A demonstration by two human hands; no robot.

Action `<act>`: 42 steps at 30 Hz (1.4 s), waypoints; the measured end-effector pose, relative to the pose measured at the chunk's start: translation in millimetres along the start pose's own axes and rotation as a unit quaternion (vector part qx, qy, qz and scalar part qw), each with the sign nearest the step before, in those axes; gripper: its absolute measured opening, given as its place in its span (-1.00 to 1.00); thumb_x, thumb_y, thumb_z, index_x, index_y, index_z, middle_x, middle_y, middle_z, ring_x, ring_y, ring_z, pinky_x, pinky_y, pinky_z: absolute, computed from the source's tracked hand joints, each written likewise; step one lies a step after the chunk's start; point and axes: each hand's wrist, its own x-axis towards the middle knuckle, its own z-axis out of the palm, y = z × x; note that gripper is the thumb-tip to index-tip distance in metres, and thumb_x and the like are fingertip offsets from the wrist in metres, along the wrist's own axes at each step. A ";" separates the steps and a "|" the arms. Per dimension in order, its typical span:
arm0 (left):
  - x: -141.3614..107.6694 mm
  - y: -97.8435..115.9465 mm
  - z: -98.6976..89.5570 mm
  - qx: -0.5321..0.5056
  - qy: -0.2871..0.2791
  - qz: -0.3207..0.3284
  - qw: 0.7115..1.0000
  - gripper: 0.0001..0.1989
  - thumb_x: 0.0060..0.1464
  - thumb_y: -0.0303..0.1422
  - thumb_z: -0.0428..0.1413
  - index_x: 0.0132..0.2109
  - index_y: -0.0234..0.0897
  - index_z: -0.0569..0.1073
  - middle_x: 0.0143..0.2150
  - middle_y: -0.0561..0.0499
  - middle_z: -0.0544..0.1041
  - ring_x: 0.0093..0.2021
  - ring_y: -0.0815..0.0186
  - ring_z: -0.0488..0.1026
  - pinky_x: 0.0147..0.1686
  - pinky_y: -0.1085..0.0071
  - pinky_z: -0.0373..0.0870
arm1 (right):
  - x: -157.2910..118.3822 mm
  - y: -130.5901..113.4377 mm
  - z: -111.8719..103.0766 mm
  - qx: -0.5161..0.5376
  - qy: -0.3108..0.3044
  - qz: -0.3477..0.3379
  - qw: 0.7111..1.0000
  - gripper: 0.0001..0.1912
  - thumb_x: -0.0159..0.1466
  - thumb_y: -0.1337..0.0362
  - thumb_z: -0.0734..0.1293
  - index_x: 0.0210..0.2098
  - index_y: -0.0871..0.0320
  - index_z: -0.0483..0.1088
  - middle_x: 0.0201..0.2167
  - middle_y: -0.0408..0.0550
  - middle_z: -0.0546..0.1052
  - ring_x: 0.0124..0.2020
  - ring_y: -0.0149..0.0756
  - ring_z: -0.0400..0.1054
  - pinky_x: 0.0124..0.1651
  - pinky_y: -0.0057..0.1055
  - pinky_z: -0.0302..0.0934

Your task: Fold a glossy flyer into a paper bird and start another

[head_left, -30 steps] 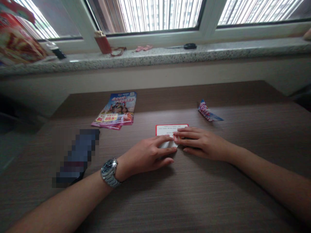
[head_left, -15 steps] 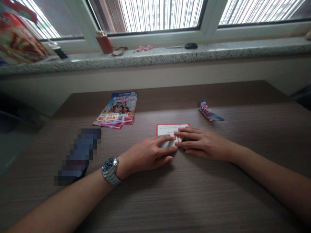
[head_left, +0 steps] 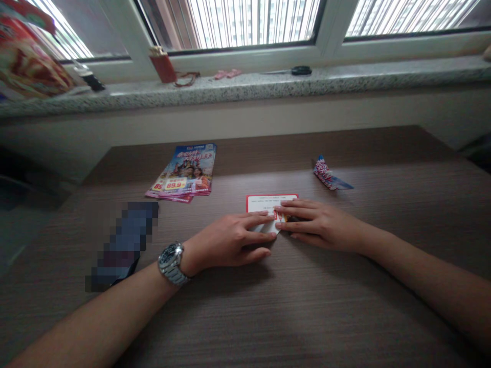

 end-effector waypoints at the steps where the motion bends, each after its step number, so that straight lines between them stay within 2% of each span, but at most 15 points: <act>1: 0.1 0.1 0.2 -0.002 0.001 -0.001 1.000 -0.63 0.34 -0.20 0.09 0.20 -0.18 0.50 0.36 -0.20 0.37 0.28 0.06 0.43 0.24 0.13 0.42 | -0.2 0.1 0.2 -0.003 0.000 -0.001 1.000 -0.58 0.40 0.30 0.34 0.25 0.07 0.42 0.33 0.10 0.39 0.37 -0.02 0.22 0.38 0.00 0.18; 6: 2.1 3.7 0.0 0.002 -0.004 -0.013 1.000 -0.56 0.33 -0.17 0.10 0.28 -0.18 0.43 0.37 -0.22 0.35 0.29 0.03 0.41 0.22 0.09 0.44 | -0.4 0.6 0.5 -0.006 0.000 -0.004 1.000 -0.58 0.40 0.30 0.34 0.24 0.07 0.43 0.33 0.08 0.38 0.38 -0.01 0.21 0.37 0.01 0.19; 11: 3.5 6.7 -0.7 0.012 -0.007 -0.030 0.999 -0.58 0.34 -0.14 0.10 0.26 -0.13 0.45 0.35 -0.19 0.35 0.25 0.02 0.43 0.20 0.07 0.44 | 0.6 0.5 0.0 0.017 0.005 0.004 1.000 -0.58 0.39 0.31 0.35 0.23 0.05 0.44 0.31 0.08 0.41 0.36 -0.03 0.25 0.37 0.04 0.19; 22: 4.4 4.7 -2.7 0.002 -0.005 -0.014 1.000 -0.46 0.27 -0.12 0.17 0.32 -0.17 0.38 0.37 -0.23 0.32 0.31 -0.02 0.34 0.26 0.02 0.38 | 3.7 0.2 -0.1 0.050 0.017 0.000 0.999 -0.51 0.40 0.32 0.34 0.31 0.09 0.35 0.25 0.08 0.48 0.35 -0.09 0.27 0.41 0.00 0.15; 27: 3.6 5.0 -2.6 0.001 -0.007 -0.018 1.000 -0.47 0.28 -0.08 0.16 0.31 -0.15 0.39 0.39 -0.22 0.29 0.37 -0.02 0.27 0.32 -0.03 0.29 | 1.8 2.3 1.9 0.040 0.016 -0.003 0.999 -0.52 0.40 0.31 0.34 0.30 0.10 0.36 0.26 0.07 0.47 0.36 -0.09 0.25 0.40 -0.01 0.16; 31: 3.5 4.1 -2.0 -0.019 -0.001 -0.016 1.000 -0.46 0.26 -0.11 0.18 0.31 -0.16 0.39 0.42 -0.23 0.25 0.38 -0.01 0.27 0.30 0.01 0.34 | 1.7 2.5 2.6 0.047 0.032 0.000 0.998 -0.55 0.39 0.33 0.36 0.26 0.10 0.41 0.23 0.08 0.50 0.35 -0.07 0.26 0.36 -0.03 0.22; 36: 5.4 5.8 -3.3 -0.009 -0.004 -0.015 1.000 -0.44 0.26 -0.07 0.17 0.31 -0.17 0.38 0.40 -0.24 0.29 0.35 -0.04 0.31 0.26 -0.03 0.37 | 3.4 2.6 1.9 0.058 0.041 -0.006 0.997 -0.57 0.40 0.34 0.34 0.25 0.09 0.41 0.21 0.07 0.52 0.34 -0.09 0.28 0.36 -0.04 0.23; 42: 5.6 6.6 -4.1 0.003 -0.013 -0.017 1.000 -0.43 0.27 -0.03 0.15 0.32 -0.18 0.38 0.42 -0.23 0.27 0.36 -0.03 0.29 0.29 0.00 0.35 | 2.8 3.9 2.3 0.039 0.041 -0.013 0.998 -0.58 0.41 0.34 0.33 0.25 0.09 0.41 0.25 0.07 0.48 0.35 -0.09 0.26 0.37 -0.05 0.22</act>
